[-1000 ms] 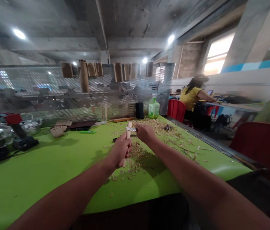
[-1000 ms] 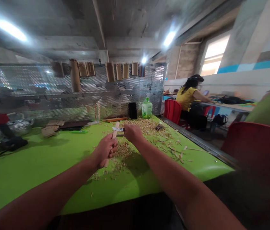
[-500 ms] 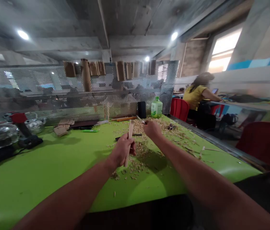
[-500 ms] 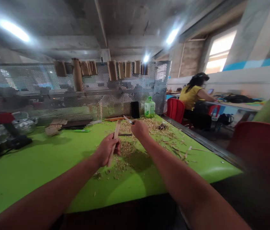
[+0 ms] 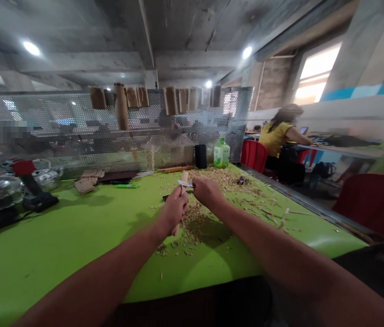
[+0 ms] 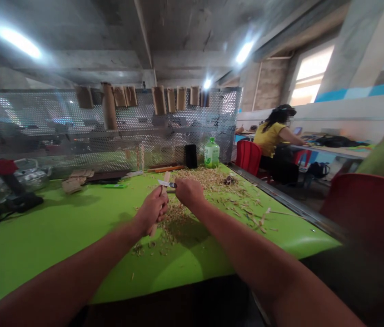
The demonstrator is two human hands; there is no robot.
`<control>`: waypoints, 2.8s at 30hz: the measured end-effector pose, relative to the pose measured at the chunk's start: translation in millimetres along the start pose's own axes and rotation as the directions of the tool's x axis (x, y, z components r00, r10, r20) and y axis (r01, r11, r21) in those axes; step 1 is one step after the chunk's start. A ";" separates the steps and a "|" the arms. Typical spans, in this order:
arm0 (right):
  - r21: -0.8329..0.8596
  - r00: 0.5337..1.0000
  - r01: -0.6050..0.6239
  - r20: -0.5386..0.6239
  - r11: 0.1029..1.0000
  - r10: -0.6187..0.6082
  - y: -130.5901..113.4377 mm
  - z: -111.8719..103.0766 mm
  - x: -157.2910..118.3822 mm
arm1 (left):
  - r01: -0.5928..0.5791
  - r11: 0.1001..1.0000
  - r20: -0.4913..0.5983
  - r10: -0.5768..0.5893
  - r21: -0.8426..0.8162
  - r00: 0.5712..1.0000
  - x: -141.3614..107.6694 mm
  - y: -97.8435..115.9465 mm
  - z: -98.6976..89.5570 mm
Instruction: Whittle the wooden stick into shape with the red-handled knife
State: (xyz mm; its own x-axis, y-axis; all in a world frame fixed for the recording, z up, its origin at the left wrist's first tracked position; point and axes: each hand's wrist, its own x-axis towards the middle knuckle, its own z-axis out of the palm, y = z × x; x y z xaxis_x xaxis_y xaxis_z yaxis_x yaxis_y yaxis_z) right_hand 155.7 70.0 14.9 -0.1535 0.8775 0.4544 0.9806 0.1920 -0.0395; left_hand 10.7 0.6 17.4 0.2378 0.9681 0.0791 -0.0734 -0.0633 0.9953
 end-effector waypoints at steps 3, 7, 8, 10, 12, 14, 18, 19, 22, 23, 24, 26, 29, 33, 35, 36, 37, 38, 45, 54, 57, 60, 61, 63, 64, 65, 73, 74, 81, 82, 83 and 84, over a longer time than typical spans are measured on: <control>-0.018 1.000 0.010 0.002 1.000 -0.010 2.7 0.3 3.7 | 0.021 1.000 0.001 -0.021 0.003 1.000 -4.1 3.2 3.6; -0.025 1.000 0.029 -0.011 0.999 -0.029 8.2 -0.7 7.1 | 0.037 0.999 0.009 -0.037 -0.011 0.999 -8.4 7.2 6.0; -0.025 0.999 0.031 -0.012 0.999 -0.031 8.6 -0.4 7.4 | 0.047 0.999 0.005 -0.047 -0.004 0.999 -8.8 8.7 5.8; -0.026 0.999 0.032 -0.017 0.999 -0.033 7.3 1.5 7.9 | 0.067 0.998 -0.003 -0.066 0.019 0.998 -9.3 11.8 4.6; -0.016 0.999 0.036 -0.027 0.999 -0.036 5.9 4.6 9.4 | 0.079 0.996 -0.005 -0.079 0.046 0.997 -10.4 13.9 3.5; 0.005 0.999 0.039 -0.035 0.999 -0.038 10.5 6.8 12.5 | 0.088 0.994 -0.015 -0.087 0.066 0.996 -14.5 13.5 4.7; 0.082 0.924 -0.380 0.083 0.921 0.374 57.5 0.5 20.7 | 0.066 0.995 0.079 -0.071 0.069 0.994 -33.5 5.9 16.8; 0.105 0.864 -0.501 0.118 0.859 0.490 73.9 -2.4 22.2 | 0.046 0.998 0.155 -0.053 0.052 0.986 -37.6 4.0 19.8; 0.091 0.807 -0.590 0.101 0.802 0.582 105.6 -7.9 25.9 | 0.050 0.999 0.229 -0.048 -0.006 0.972 -38.1 1.7 20.3; 0.100 0.824 -0.566 0.066 0.818 0.562 105.5 -7.7 27.1 | 0.038 0.999 0.199 -0.035 -0.011 0.979 -34.0 1.8 17.0; 0.115 0.848 -0.528 0.032 0.841 0.528 99.8 -6.4 28.0 | 0.034 0.999 0.165 -0.031 -0.015 0.986 -28.8 1.9 12.7; 0.146 0.905 -0.419 -0.018 0.896 0.425 75.7 -2.1 28.0 | 0.033 0.999 0.117 -0.029 -0.030 0.993 -17.8 1.7 3.4; 0.151 0.966 -0.250 -0.032 0.957 0.257 32.7 2.9 21.9 | 0.021 0.999 0.060 -0.018 -0.047 0.998 -7.4 0.5 -4.1; 0.087 0.998 -0.058 0.029 0.995 0.055 4.1 2.0 9.1 | 0.025 1.000 0.037 -0.024 -0.016 0.999 -4.4 -1.5 -1.6; 0.058 0.999 -0.022 0.031 0.998 0.020 1.5 1.0 5.1 | 0.024 1.000 0.021 -0.024 -0.012 0.999 -3.7 -2.5 0.4; 0.045 1.000 -0.011 0.026 0.999 0.010 1.3 0.7 3.9 | 0.025 1.000 0.010 -0.025 -0.006 1.000 -3.3 -2.7 1.2; 0.033 1.000 0.000 0.021 0.999 -0.001 1.4 0.6 3.2 | 0.023 1.000 -0.003 -0.023 0.005 1.000 -3.0 -2.5 1.7; 0.023 1.000 0.010 0.018 1.000 -0.010 1.5 0.6 2.8 | 0.021 0.999 -0.013 -0.021 0.024 1.000 -3.1 -1.9 2.2; -0.001 1.000 -0.003 0.014 1.000 0.003 3.2 -2.8 5.3 | 0.050 0.992 -0.043 -0.045 0.114 0.998 -12.9 5.7 5.5; -0.002 1.000 0.002 -0.021 1.000 -0.002 9.3 4.9 12.4 | 0.068 0.996 -0.036 -0.066 0.060 0.997 -6.9 3.2 5.5; 0.041 1.000 -0.012 -0.027 0.999 0.013 17.1 9.0 17.5 | 0.089 0.994 -0.039 -0.087 0.056 0.995 -14.2 4.0 8.3; 0.085 0.948 -0.315 0.075 0.945 0.309 52.2 5.7 22.3 | 0.062 0.996 0.057 -0.065 0.063 0.996 -31.5 1.2 16.5; 0.070 0.880 -0.466 0.133 0.882 0.455 68.0 3.5 23.3 | 0.027 0.999 0.130 -0.033 0.047 0.991 -36.5 0.1 19.1; 0.037 0.819 -0.566 0.136 0.824 0.557 95.5 -0.8 24.7 | 0.007 1.000 0.190 -0.008 0.009 0.982 -40.9 -0.8 21.2; 0.035 0.809 -0.582 0.119 0.812 0.575 103.6 -2.2 25.6 | 0.026 1.000 0.198 -0.026 0.002 0.980 -39.6 -0.4 20.1; 0.049 0.823 -0.567 0.082 0.822 0.563 106.3 -2.8 26.7 | 0.030 1.000 0.176 -0.031 0.006 0.984 -36.3 0.4 17.6; 0.134 0.975 -0.207 -0.058 0.969 0.216 23.2 2.3 17.8 | 0.009 0.999 0.044 -0.007 -0.050 0.999 -8.4 3.3 -3.7; 0.117 0.985 -0.160 -0.042 0.980 0.166 15.9 2.0 13.9 | 0.001 0.998 0.043 0.001 -0.055 0.999 -8.2 3.0 -3.1; 0.049 0.999 -0.008 -0.032 0.999 0.010 4.7 -3.5 0.3 | -0.012 1.000 -0.002 0.012 -0.014 1.000 -10.5 3.9 2.5; 0.038 0.999 -0.004 -0.038 0.999 0.005 5.3 -4.5 0.1 | -0.011 1.000 -0.001 0.011 -0.004 1.000 -10.5 4.7 2.6; 0.027 0.999 -0.001 -0.039 1.000 0.002 5.8 -5.3 0.1 | -0.010 1.000 0.003 0.010 0.002 1.000 -10.4 5.6 2.5; 0.017 0.999 0.001 -0.038 1.000 0.000 5.8 -5.9 0.5 | -0.006 1.000 0.008 0.006 0.005 1.000 -10.3 6.6 2.3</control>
State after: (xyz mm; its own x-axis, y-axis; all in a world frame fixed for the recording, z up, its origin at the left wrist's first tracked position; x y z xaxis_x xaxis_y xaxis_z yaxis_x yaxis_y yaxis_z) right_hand 162.1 68.9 20.2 -0.1487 0.8603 0.4877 0.9783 0.1998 -0.0542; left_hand 9.9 -10.3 23.3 0.2447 0.9658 0.0856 -0.0699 -0.0705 0.9951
